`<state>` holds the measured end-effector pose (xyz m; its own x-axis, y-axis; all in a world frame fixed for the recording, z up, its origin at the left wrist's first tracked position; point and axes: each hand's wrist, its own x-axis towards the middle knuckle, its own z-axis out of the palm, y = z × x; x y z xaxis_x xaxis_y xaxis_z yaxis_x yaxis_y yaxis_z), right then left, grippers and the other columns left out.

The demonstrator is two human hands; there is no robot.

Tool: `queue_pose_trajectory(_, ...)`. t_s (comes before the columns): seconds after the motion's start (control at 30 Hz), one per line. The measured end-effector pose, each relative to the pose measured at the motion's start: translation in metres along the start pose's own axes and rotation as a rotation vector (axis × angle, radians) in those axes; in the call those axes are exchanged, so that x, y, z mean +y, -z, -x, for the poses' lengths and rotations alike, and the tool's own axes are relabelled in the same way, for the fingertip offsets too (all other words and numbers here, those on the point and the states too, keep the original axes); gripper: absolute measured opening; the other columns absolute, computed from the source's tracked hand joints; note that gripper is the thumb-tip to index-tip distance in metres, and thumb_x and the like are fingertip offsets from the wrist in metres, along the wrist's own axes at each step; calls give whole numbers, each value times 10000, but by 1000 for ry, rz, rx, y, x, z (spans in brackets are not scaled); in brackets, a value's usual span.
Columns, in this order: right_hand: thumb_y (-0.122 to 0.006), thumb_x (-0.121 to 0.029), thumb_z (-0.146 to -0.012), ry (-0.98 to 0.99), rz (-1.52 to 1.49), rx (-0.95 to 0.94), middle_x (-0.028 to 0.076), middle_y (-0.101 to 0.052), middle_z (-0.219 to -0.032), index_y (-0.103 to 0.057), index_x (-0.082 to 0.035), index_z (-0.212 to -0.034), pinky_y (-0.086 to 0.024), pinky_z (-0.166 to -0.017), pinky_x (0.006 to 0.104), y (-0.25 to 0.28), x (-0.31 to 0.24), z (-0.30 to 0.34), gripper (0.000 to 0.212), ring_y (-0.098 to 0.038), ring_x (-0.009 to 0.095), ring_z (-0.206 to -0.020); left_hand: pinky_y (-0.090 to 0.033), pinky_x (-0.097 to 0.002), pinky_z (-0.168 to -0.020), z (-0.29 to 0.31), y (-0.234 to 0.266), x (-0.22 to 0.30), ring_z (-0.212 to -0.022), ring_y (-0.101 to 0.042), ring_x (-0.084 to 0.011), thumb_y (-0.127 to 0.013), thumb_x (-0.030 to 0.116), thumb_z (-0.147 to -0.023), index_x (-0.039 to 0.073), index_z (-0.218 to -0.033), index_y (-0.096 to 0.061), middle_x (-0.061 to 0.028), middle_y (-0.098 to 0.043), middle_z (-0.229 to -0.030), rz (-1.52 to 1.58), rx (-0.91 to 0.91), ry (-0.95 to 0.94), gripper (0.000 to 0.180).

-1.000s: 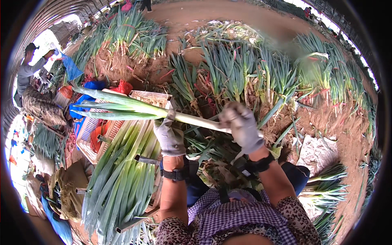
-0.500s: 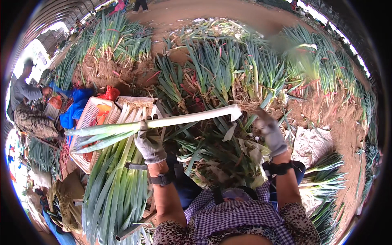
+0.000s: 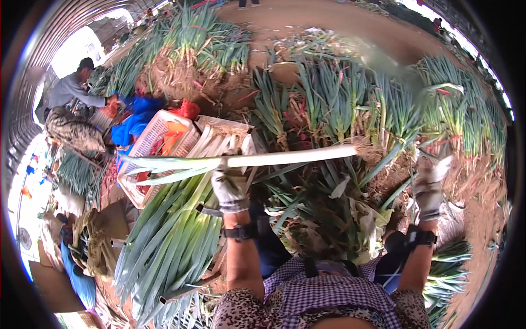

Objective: Peeling and cleaning leeks by hand in a large agricultural processing area.

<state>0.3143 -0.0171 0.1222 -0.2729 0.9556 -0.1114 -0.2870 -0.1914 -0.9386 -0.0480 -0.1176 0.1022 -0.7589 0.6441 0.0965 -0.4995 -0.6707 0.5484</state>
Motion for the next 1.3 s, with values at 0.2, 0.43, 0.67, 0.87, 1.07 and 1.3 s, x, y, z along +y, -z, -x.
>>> queue_pose_trajectory(0.2, -654, -304, -943, -141, -16, -246, 85, -603, -1267, -532, -51, -1364, -547, -813, 324, -93, 40, 9, 506, -572, 138, -900, -525, -316, -857, 49, -2, -37, -898, -648, -187, -671, 106, -920, 25, -997, -626, -60, -662, -920, 137, -54, 312, 121)
queue_pose_trajectory(0.43, -587, -120, -950, -186, -487, -300, 97, -590, -1338, -651, -105, -1209, -560, -758, 318, -98, 59, -9, 267, -617, 154, -870, -476, -394, -965, 79, -37, 45, -1082, -605, -268, -748, 77, -798, 33, -1167, -630, -96, -656, -1117, -1183, -831, -103, 389)
queue_pose_trajectory(0.67, -691, -302, -882, 277, -251, -639, 175, -609, -1314, -630, -23, -1127, -548, -681, 289, -128, -22, 9, 376, -632, 146, -720, -516, -413, -923, -16, -29, 84, -1037, -652, -314, -748, 132, -689, 80, -1341, -562, -161, -677, -1104, -1592, -1302, 76, 680)
queue_pose_trajectory(0.87, -637, -289, -958, 56, -81, -420, 40, -623, -1326, -581, -103, -1356, -564, -863, 344, -130, -20, -4, 443, -620, 93, -878, -512, -437, -788, -14, -102, 191, -827, -663, -331, -652, 30, -748, 75, -1184, -666, -142, -689, -856, -2095, -845, -717, 438)
queue_pose_trajectory(1.07, -620, -187, -934, -335, -155, -396, 49, -683, -1214, -664, -80, -1246, -564, -887, 349, -81, 79, 7, 333, -638, 106, -938, -500, -462, -751, 34, -40, 285, -812, -645, -321, -727, 196, -770, 173, -1262, -623, -128, -651, -884, -2758, -419, -821, 503)
queue_pose_trajectory(1.3, -595, -106, -927, -510, -50, -321, 63, -696, -1146, -657, -43, -1223, -559, -877, 342, -91, 96, 27, 309, -639, 120, -879, -451, -501, -867, 78, 116, 207, -975, -619, -330, -768, 417, -782, 236, -1411, -505, -145, -631, -1056, -2841, 19, 214, 705)
